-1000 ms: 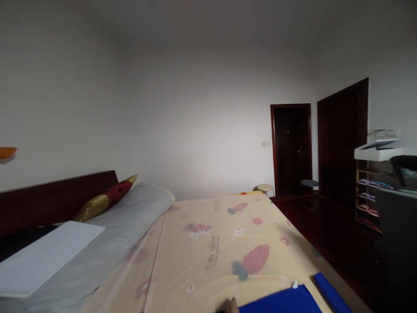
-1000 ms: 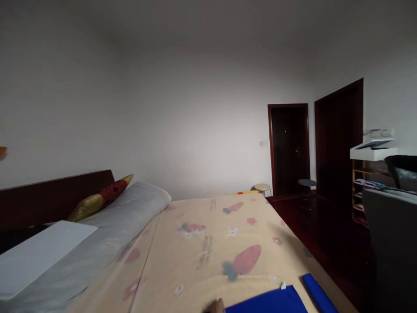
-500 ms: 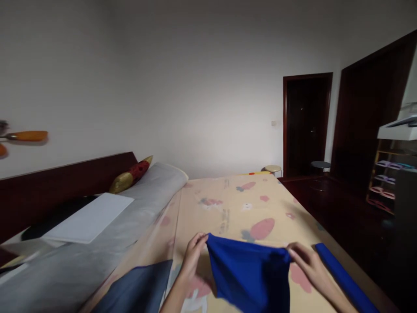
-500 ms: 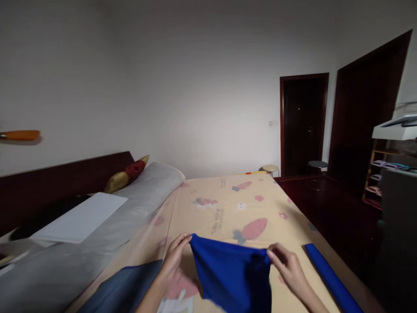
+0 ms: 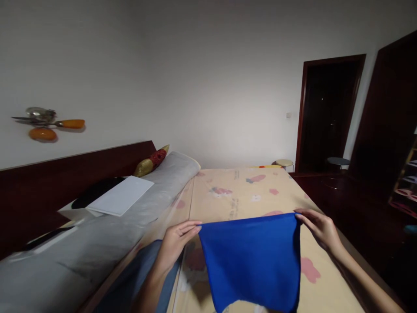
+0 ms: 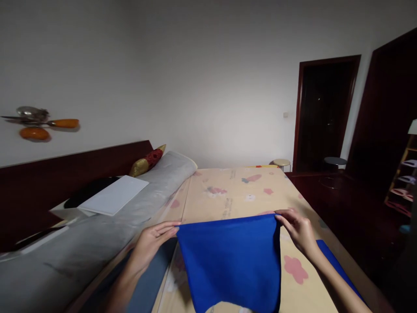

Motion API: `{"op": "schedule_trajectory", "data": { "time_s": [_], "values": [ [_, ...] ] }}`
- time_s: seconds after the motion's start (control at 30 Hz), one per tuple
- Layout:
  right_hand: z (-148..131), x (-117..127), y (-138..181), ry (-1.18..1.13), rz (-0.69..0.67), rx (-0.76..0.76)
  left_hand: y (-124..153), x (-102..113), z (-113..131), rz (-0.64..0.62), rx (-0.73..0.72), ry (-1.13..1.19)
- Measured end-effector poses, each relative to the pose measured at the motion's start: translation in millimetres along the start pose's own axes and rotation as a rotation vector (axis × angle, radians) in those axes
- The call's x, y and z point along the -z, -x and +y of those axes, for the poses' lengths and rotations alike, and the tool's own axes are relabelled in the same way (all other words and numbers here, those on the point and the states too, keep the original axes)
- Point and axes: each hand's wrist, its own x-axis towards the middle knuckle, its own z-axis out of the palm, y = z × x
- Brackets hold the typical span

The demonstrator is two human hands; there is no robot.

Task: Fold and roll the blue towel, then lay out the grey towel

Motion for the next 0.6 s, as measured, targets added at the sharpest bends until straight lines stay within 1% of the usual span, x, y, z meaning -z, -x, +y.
{"op": "schedule_trajectory", "data": {
  "time_s": [0.07,0.13,0.2,0.3,0.4,0.47,0.53,0.6],
  "values": [
    [7,-3,-4,0.07,-0.073,0.016,-9,-5,-9,-0.013,-0.033,-0.057],
    [15,-10,-11,0.137,-0.153,0.02,-22,-16,-20,-0.033,-0.079,-0.094],
    [23,-17,-20,0.189,-0.19,0.013,-40,-28,-30,-0.039,-0.105,-0.104],
    [31,-25,-40,0.212,-0.163,-0.002,-69,-43,-39,0.0,-0.112,-0.08],
    [30,-23,-57,0.201,-0.108,-0.004,-88,-43,-36,0.032,-0.134,-0.054],
    [26,-16,-59,0.176,-0.085,0.001,-88,-36,-33,0.021,-0.145,-0.043],
    [26,-7,-50,0.145,-0.096,0.004,-78,-27,-35,-0.023,-0.133,-0.047],
    [37,-2,-29,0.107,-0.178,-0.014,-57,-21,-49,-0.105,-0.088,-0.068]
  ]
}}
